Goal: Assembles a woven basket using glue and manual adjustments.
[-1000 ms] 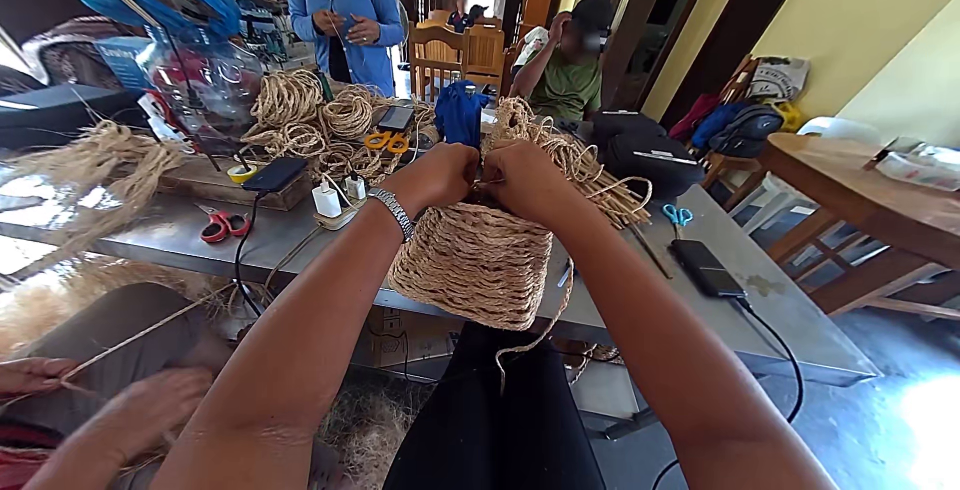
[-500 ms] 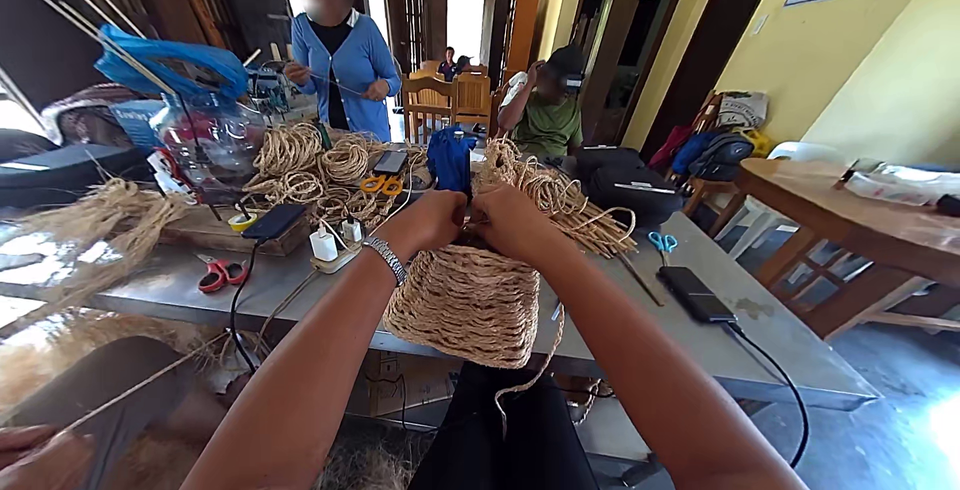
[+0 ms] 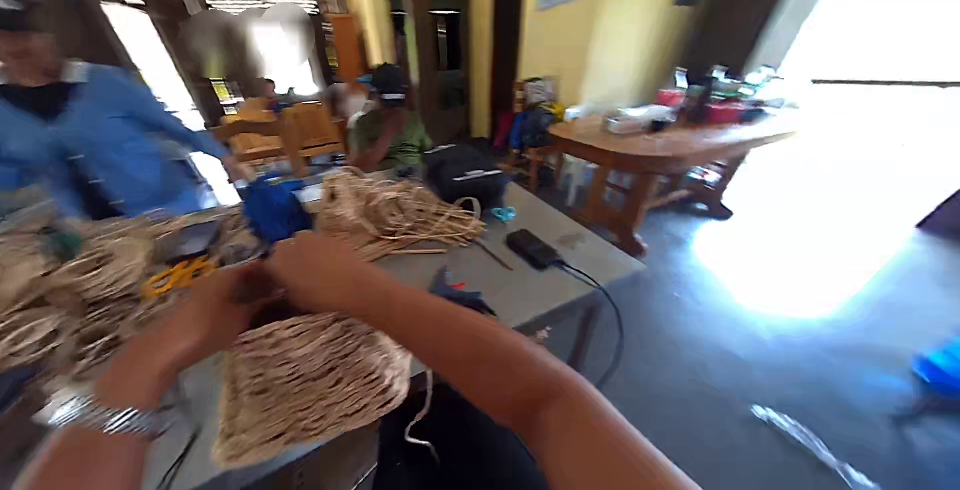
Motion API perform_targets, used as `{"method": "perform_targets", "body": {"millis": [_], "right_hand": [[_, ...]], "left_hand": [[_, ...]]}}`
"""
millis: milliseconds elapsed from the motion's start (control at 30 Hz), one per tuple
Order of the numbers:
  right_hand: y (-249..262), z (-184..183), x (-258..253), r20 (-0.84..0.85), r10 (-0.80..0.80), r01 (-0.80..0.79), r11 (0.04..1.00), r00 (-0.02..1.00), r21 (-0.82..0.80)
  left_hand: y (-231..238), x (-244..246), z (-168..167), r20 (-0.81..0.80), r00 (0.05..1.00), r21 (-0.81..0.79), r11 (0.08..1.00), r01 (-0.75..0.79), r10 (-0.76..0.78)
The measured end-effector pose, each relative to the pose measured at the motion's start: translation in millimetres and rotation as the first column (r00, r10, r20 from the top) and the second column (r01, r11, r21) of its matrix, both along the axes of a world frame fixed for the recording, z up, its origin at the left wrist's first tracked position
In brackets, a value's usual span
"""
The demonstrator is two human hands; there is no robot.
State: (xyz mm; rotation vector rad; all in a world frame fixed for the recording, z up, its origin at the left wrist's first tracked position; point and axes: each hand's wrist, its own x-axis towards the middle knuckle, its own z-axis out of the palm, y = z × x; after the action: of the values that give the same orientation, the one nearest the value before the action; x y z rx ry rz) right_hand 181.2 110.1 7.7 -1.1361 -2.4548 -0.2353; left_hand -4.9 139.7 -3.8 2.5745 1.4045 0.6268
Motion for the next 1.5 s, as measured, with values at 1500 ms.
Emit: {"method": "perform_targets", "body": {"millis": [1500], "right_hand": [[-2, 1, -5, -0.100, 0.014, -0.016, 1.000, 0.995, -0.020]], "left_hand": [[3, -3, -9, 0.224, 0.973, -0.300, 0.954, 0.017, 0.054]]}}
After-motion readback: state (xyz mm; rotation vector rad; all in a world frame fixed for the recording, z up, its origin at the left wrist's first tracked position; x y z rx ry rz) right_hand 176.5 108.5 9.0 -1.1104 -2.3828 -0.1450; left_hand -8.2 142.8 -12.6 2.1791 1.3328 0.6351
